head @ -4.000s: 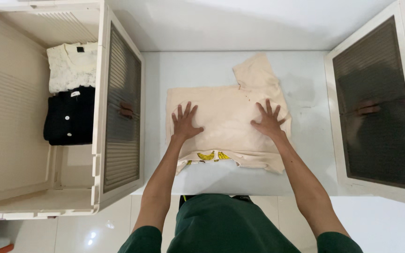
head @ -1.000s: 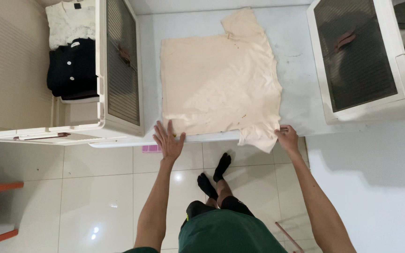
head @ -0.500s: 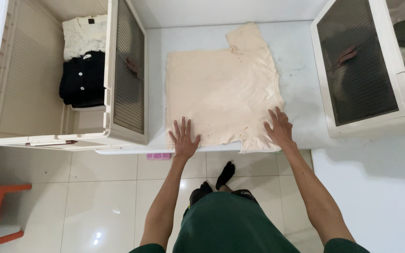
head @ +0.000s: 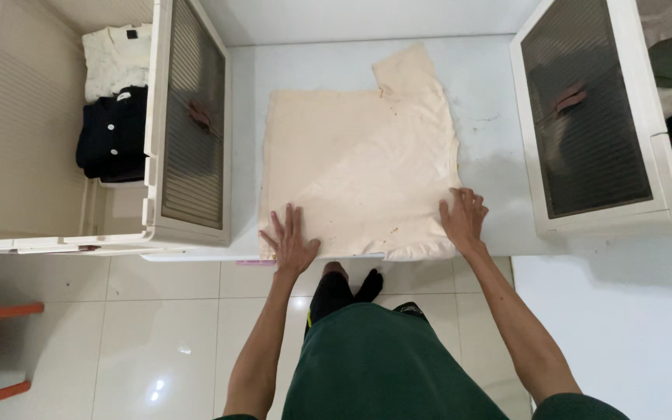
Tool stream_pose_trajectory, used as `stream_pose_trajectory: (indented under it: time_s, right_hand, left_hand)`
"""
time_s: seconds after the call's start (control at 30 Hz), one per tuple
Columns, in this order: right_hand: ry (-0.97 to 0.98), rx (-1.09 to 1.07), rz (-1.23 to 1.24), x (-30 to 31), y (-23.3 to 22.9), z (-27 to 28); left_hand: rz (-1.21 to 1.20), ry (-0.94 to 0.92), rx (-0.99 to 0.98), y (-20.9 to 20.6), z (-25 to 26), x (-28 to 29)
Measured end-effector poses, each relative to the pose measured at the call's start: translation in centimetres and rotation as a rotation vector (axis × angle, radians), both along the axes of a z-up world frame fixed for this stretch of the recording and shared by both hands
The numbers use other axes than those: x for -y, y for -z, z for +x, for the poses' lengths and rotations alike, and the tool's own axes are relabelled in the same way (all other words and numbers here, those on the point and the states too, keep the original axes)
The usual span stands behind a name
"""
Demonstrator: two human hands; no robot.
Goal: The person picks up a light-colored shirt from a surface, spreads it flat, and performs a series of folds to collapse it into a rectangular shape. The person then places the folded shirt into a storage bin on top of other folded garments.
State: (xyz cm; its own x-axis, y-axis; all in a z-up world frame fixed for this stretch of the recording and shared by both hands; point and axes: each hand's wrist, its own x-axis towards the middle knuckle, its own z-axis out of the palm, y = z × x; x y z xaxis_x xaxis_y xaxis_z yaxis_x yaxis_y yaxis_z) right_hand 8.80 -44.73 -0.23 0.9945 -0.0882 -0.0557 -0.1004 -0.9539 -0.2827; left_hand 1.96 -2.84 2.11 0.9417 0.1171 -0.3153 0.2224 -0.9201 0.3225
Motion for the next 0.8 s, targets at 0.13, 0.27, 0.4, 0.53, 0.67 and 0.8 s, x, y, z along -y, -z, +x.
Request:
stream_pose_trajectory:
  time_s: [0.13,0.27,0.4,0.53,0.67,0.8]
  right_hand:
    - [-0.229,0.008,-0.002,-0.5,1.5,1.5]
    - [-0.236,-0.103,-0.068,-0.2,1.4,1.3]
    - [-0.214,-0.038,0.004,-0.1,1.4,0.9]
    - [-0.109,-0.016,0.066,0.1,1.9,1.4]
    - [-0.089,0.103,0.093,-0.1,2.9,4.3]
    - [-0.173,0.094,0.093,-3.0,2.7,7.5]
  left_hand:
    - [-0.006,0.064,0.113,0.5,1.2,0.4]
    - [-0.004,0.056,0.236,3.9,1.5,0.0]
    - [0.003,0.056,0.331,5.0,0.2,-0.1]
    - [0.042,0.009,0.213,3.4,1.2,0.8]
    - [0.063,0.032,0.160,2.3,2.9,0.9]
    - [0.004,0.095,0.249,3.1,7.3,-0.2]
